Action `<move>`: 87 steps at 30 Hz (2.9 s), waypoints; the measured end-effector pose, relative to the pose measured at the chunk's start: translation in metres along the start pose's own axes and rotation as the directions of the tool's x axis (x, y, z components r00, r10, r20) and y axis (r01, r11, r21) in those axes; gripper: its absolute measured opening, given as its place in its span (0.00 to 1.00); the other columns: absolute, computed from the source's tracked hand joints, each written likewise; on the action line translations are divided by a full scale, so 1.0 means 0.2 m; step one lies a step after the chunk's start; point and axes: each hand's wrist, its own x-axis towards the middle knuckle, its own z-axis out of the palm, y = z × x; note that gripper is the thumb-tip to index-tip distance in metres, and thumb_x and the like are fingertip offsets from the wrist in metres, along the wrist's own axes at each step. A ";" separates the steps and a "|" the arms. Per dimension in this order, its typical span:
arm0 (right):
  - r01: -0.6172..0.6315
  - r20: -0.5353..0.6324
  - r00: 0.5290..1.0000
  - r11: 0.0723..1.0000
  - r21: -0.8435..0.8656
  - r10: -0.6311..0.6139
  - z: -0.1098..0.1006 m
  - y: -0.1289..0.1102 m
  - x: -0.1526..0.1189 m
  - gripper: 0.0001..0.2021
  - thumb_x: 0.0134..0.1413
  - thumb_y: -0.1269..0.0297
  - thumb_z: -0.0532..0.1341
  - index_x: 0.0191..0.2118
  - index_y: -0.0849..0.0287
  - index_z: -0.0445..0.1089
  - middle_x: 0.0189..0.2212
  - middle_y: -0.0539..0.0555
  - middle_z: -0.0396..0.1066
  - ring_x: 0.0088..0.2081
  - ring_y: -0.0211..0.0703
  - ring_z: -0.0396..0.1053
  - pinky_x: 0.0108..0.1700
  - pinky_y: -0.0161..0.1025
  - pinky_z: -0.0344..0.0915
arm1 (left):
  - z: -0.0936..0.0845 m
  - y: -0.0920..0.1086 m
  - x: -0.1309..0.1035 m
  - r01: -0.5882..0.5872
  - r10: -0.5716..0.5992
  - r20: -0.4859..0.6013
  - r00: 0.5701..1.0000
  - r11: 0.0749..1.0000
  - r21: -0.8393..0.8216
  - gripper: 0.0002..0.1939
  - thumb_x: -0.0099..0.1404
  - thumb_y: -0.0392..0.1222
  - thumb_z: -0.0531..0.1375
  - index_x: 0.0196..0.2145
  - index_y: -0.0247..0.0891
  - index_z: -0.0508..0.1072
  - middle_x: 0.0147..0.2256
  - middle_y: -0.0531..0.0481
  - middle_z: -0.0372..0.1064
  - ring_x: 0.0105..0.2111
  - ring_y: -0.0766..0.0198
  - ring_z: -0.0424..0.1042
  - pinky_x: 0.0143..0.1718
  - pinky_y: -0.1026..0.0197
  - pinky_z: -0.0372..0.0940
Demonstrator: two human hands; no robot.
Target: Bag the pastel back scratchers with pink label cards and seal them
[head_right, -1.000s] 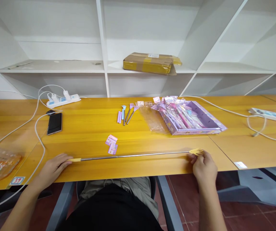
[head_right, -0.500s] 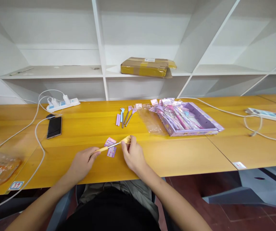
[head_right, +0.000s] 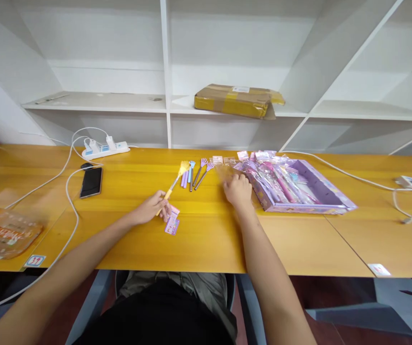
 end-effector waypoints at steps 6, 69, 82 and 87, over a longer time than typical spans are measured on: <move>-0.097 0.050 0.994 0.995 -0.031 0.098 0.10 0.15 0.03 0.32 0.66 0.47 0.65 0.63 0.69 0.69 0.59 0.76 0.72 0.60 0.70 0.69 0.59 0.57 0.63 | 0.04 -0.13 0.00 -0.154 0.123 -0.198 0.972 0.976 -0.151 0.20 0.77 0.53 0.59 0.54 0.47 0.51 0.33 0.61 0.68 0.20 0.71 0.68 0.24 0.66 0.63; 0.569 -0.108 0.743 0.538 0.621 -0.661 -0.01 -0.41 -0.40 0.15 0.76 0.49 0.56 0.45 0.51 0.74 0.38 0.55 0.77 0.39 0.48 0.74 0.44 0.43 0.68 | -0.17 0.10 -0.04 -0.362 -0.119 -0.649 0.751 0.748 -0.556 0.23 0.55 0.53 0.79 0.33 0.36 0.75 0.33 0.53 0.75 0.34 0.68 0.75 0.37 0.64 0.73; 0.589 -0.109 0.698 0.481 0.649 -0.708 -0.02 -0.42 -0.40 0.14 0.77 0.51 0.57 0.46 0.52 0.75 0.40 0.56 0.76 0.42 0.49 0.75 0.47 0.45 0.69 | -0.09 0.09 -0.05 -0.261 -0.077 -0.540 0.838 0.813 -0.521 0.26 0.52 0.59 0.79 0.32 0.34 0.78 0.33 0.51 0.75 0.35 0.65 0.75 0.39 0.61 0.75; 0.586 -0.134 0.692 0.444 0.678 -0.710 -0.01 -0.43 -0.41 0.13 0.76 0.52 0.58 0.44 0.53 0.76 0.39 0.56 0.76 0.41 0.48 0.74 0.47 0.44 0.69 | -0.05 0.06 -0.05 -0.214 -0.092 -0.487 0.869 0.817 -0.536 0.25 0.53 0.57 0.80 0.34 0.33 0.79 0.35 0.49 0.77 0.36 0.63 0.78 0.41 0.57 0.77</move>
